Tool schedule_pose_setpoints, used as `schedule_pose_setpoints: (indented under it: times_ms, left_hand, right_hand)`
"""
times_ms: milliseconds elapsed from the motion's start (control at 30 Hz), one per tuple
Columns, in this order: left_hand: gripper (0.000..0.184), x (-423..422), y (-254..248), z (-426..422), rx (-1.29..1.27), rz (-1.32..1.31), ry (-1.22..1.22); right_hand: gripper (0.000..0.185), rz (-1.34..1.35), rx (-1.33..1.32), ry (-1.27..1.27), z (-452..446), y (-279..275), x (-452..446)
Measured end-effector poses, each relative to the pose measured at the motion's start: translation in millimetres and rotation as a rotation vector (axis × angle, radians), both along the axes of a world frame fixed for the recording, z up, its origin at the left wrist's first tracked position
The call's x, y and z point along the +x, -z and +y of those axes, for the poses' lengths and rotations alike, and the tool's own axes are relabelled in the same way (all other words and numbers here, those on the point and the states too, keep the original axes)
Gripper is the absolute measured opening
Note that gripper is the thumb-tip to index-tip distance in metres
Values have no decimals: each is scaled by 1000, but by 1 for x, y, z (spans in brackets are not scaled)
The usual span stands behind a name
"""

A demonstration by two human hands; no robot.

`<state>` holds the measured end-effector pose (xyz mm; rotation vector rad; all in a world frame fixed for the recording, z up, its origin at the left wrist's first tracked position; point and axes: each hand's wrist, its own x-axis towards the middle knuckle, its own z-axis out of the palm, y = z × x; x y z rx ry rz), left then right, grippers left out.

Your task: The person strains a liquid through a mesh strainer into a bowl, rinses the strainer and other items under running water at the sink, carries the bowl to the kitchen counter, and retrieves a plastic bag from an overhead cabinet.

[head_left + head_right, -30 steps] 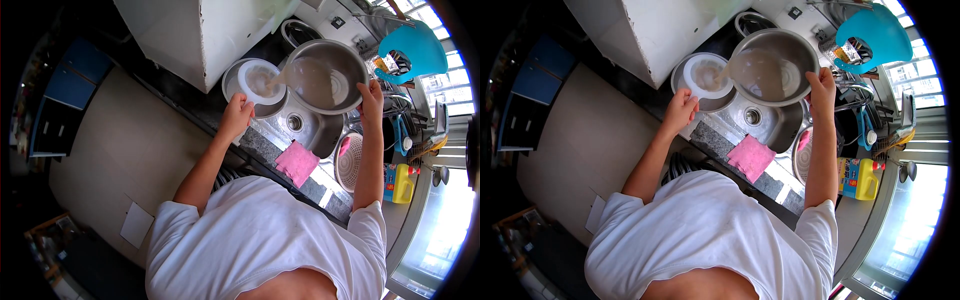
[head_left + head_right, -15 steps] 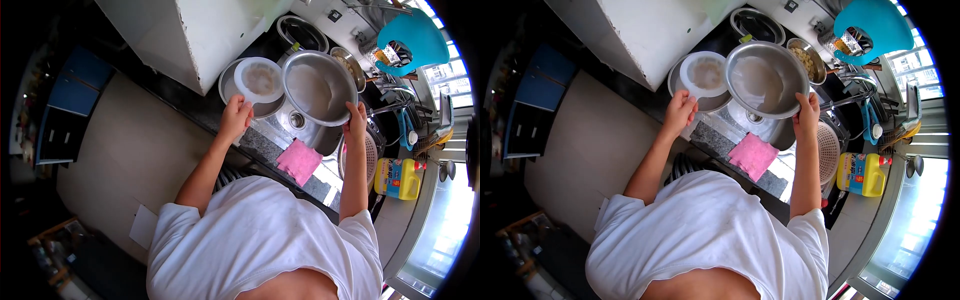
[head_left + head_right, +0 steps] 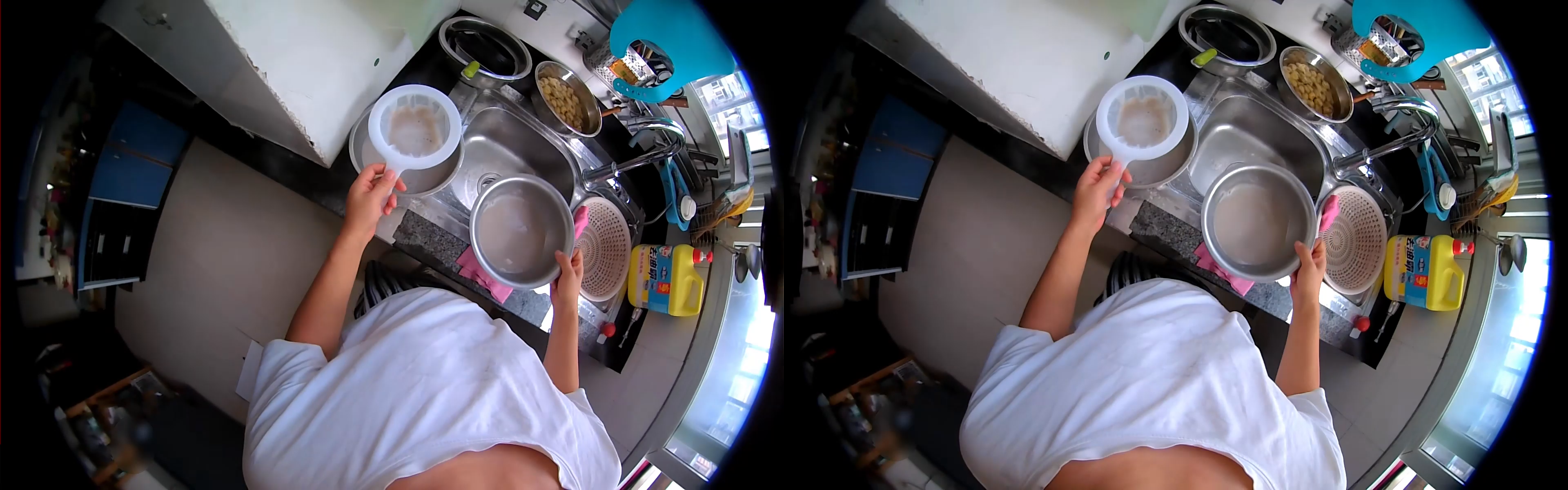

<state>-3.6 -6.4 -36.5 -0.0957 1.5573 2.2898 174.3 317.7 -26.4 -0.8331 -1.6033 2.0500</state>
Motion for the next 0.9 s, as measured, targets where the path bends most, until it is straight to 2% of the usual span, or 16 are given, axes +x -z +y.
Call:
schedule_pose_setpoints:
  times_ms: [67,167,300,533,767,833,900]
  left_hand:
    - [15,2,-4,2,38,-55,20]
    - [13,1,-2,4,130,-138,67]
    - [10,1,-9,7,277,-242,122]
    - [11,-2,-19,2,337,-327,205]
    - [15,-13,-45,-15,38,-310,245]
    - [15,-17,-54,-19,-170,-285,294]
    - [16,-19,-63,-22,-240,-253,322]
  right_hand:
    - [14,-129,-32,-97,-1,2,20]
    - [12,-163,-61,-48,-5,15,38]
    - [13,-157,-94,-45,-4,28,52]
    - [11,-156,-147,-46,-1,44,62]
    - [8,-143,-146,61,-3,51,60]
    - [6,-136,-147,67,-4,51,60]
    - [5,-181,-138,68,-4,47,59]
